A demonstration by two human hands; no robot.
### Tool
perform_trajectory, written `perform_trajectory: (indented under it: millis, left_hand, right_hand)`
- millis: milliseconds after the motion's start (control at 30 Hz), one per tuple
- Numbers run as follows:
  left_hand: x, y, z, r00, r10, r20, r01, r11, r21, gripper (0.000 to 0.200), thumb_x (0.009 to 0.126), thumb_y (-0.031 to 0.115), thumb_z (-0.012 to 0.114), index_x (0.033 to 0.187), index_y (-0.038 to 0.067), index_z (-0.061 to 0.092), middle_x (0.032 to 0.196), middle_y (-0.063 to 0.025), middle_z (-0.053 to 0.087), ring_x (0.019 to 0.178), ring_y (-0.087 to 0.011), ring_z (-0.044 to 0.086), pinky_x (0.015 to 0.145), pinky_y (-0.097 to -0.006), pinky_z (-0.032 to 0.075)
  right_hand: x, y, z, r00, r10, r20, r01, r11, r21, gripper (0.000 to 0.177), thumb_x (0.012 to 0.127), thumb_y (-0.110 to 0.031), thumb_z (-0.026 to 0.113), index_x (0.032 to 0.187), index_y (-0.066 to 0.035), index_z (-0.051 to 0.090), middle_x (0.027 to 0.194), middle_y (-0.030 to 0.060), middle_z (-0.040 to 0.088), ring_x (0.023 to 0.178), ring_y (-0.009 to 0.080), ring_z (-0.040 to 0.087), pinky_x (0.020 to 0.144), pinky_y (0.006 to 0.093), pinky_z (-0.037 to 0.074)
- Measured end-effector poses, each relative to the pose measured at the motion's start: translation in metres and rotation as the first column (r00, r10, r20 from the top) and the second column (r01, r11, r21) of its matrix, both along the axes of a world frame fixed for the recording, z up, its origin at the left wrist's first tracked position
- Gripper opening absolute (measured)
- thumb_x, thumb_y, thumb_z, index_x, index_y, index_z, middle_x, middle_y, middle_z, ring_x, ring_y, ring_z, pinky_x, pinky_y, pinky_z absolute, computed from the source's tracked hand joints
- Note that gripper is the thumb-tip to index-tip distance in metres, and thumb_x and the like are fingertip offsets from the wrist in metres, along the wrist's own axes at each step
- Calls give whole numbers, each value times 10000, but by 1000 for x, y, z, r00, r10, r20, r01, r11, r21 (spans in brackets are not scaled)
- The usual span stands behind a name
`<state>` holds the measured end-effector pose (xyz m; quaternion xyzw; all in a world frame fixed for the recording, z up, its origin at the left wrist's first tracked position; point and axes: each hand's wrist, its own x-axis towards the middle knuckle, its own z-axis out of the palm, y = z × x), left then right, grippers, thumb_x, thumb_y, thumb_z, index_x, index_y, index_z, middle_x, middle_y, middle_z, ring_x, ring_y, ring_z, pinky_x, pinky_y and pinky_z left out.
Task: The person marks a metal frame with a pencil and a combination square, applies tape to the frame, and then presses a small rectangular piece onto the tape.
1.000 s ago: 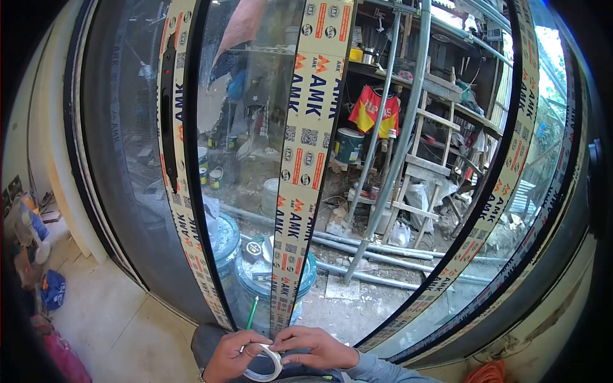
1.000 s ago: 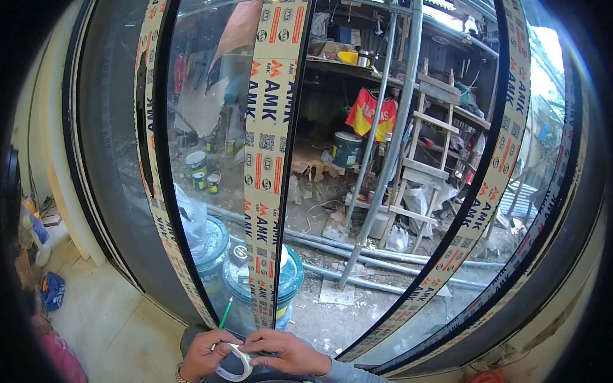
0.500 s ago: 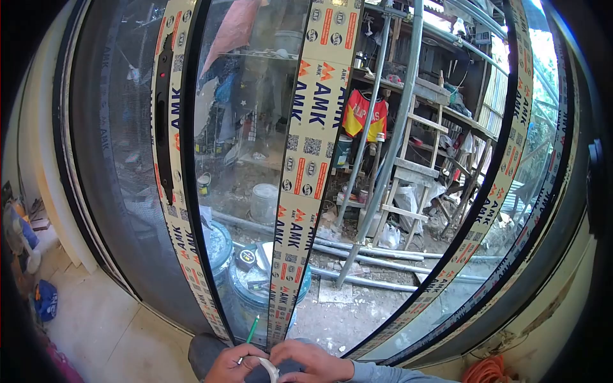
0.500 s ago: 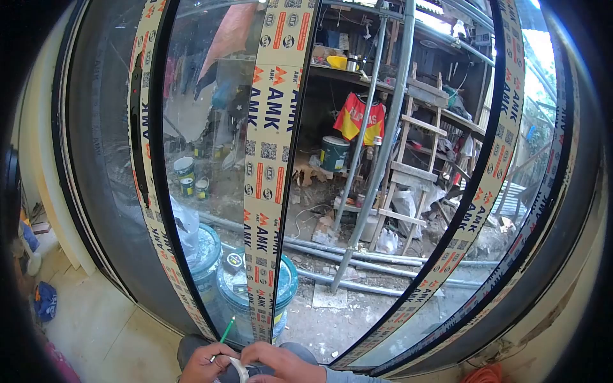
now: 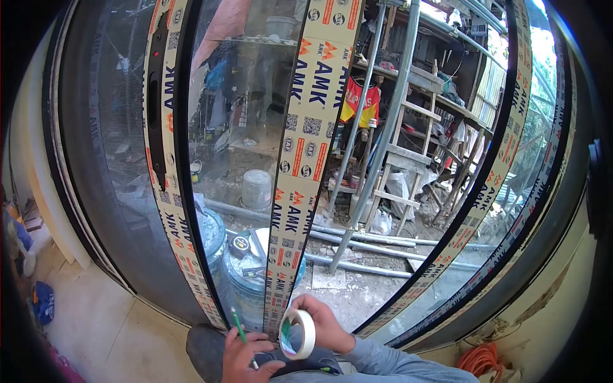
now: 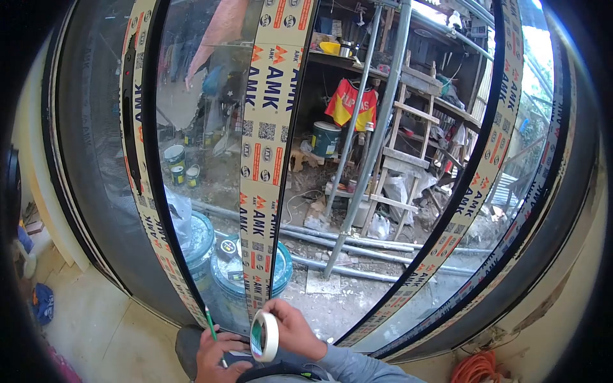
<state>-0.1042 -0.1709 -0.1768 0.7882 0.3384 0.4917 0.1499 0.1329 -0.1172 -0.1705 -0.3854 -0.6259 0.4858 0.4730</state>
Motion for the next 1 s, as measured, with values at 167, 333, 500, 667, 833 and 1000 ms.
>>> perform_trajectory:
  millis: [167,333,500,667,833,1000]
  left_hand:
    - [31,-9,13,992,125,21,-127,971,200,602,852,431,862,1198,-6,635,1274,-213,658,1249,-437,600,1135,-576,404]
    - [32,-3,31,925,70,374,-96,994,50,720,877,432,865,1322,-26,532,1305,-263,616,1230,-419,596,1079,-479,462]
    - [38,13,80,605,-182,775,252,967,30,305,972,120,756,1041,30,473,877,-146,678,823,-232,716,775,-386,589]
    - [12,13,69,480,-507,716,674,735,68,519,966,295,795,1268,-57,562,1233,-255,672,1090,-418,676,1026,-473,505]
    - [47,43,88,668,-37,743,256,949,-183,217,988,78,694,996,35,481,807,-95,635,643,-132,651,562,-294,525]
    - [71,95,120,795,195,575,-52,965,-256,241,959,149,733,951,29,525,731,-100,670,626,-148,675,538,-339,506]
  right_hand:
    - [-2,6,40,1000,8,20,-10,996,90,77,1093,-62,556,1148,-9,553,1057,31,630,948,78,627,848,258,541]
    - [10,9,62,991,117,-65,-114,992,54,154,1114,-139,549,1146,10,523,1035,50,630,935,105,655,833,289,567]
    - [17,12,119,966,126,225,-178,958,226,144,1076,-125,621,1092,5,563,926,49,658,897,98,644,789,285,543]
    - [25,18,219,870,-26,492,-263,821,507,107,994,-68,697,1003,1,616,876,92,662,794,167,656,712,340,534]
    - [25,32,346,716,-558,419,-117,496,860,78,917,-57,705,929,-1,653,801,141,662,747,280,671,696,402,528]
    - [5,61,428,438,-839,323,-363,164,917,173,902,-203,736,906,-31,725,809,163,709,819,358,706,783,469,538]
